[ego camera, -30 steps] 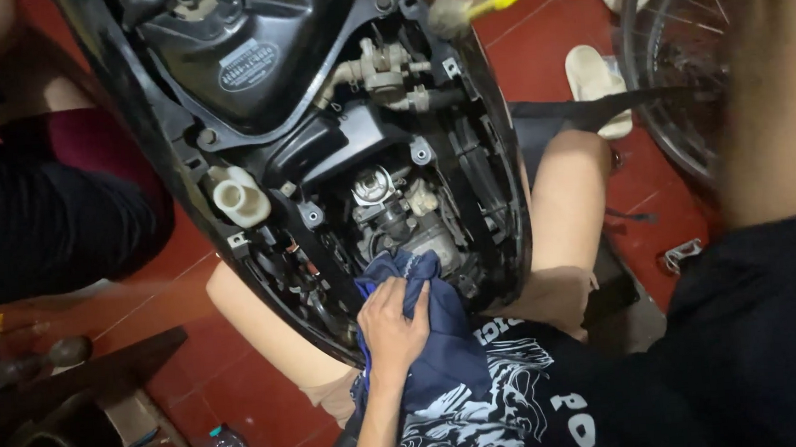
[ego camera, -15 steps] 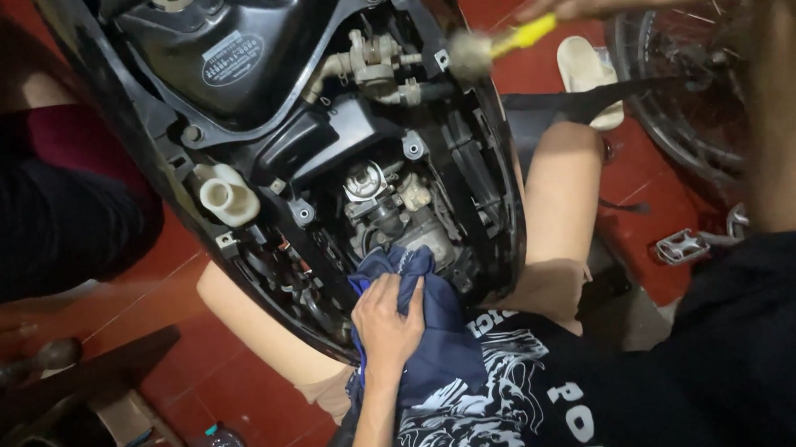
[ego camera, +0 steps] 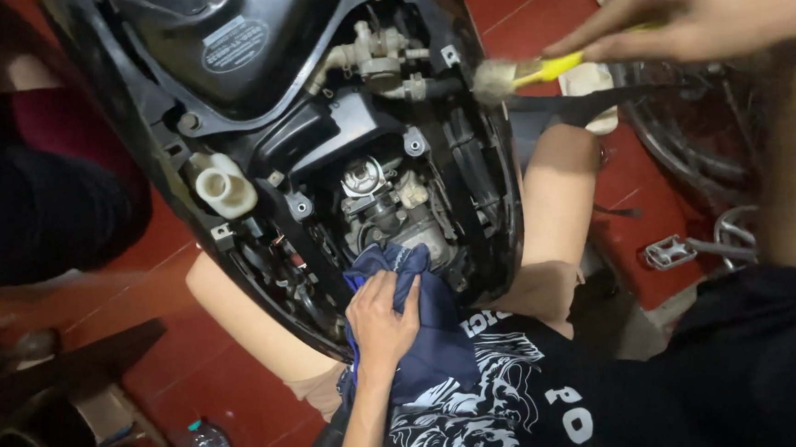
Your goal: Cleaning the engine and intake components of a motorcycle using a brush and a cloth.
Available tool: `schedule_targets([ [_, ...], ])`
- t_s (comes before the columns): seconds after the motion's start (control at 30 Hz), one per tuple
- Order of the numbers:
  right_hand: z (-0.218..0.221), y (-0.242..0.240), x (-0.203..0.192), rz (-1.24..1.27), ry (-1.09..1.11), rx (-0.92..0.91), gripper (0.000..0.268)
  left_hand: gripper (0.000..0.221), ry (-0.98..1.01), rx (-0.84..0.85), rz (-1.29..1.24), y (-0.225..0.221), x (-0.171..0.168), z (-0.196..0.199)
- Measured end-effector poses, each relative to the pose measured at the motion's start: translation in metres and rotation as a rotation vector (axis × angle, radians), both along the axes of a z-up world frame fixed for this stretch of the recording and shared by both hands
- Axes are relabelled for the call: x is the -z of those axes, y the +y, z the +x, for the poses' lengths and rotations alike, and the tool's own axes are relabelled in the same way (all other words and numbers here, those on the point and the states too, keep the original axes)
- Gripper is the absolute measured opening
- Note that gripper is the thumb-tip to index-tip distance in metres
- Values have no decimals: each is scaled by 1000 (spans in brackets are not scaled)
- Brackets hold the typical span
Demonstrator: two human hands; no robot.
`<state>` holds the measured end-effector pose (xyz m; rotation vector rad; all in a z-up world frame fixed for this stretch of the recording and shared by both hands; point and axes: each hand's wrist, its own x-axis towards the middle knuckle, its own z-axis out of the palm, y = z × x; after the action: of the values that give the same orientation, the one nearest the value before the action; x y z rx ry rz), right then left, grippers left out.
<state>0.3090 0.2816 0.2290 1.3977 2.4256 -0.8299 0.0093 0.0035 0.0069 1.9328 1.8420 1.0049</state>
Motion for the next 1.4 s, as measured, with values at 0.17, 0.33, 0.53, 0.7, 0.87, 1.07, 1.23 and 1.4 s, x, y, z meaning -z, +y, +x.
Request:
schedule_targets([
  [0.17, 2, -10, 12, 97, 141, 112, 29, 31, -4, -9, -4, 0, -2, -1],
  [0.33, 17, -26, 14, -4, 139, 143, 46, 33, -21, 23, -30, -1, -2, -4],
  [0.53, 36, -37, 26, -37, -105, 76, 53, 32, -7, 21, -24, -1, -3, -4],
  [0.7, 30, -52, 25, -170, -270, 72, 52, 27, -19, 22, -11, -1, -3, -4],
  [0.87, 47, -57, 42, -97, -59, -29, 42, 26, -19, 19, -22, -1, -4, -4],
  [1.07, 35, -80, 33, 47, 194, 84, 53, 23, -16, 36, -16, -2, -6, -5],
  [1.23, -1, -109, 26, -369, -219, -48, 45, 26, -6, 24, -14, -2, -1, -6],
  [1.4, -43, -158, 57, 241, 90, -41, 52, 31, -48, 25, -30, -2, -3, -7],
])
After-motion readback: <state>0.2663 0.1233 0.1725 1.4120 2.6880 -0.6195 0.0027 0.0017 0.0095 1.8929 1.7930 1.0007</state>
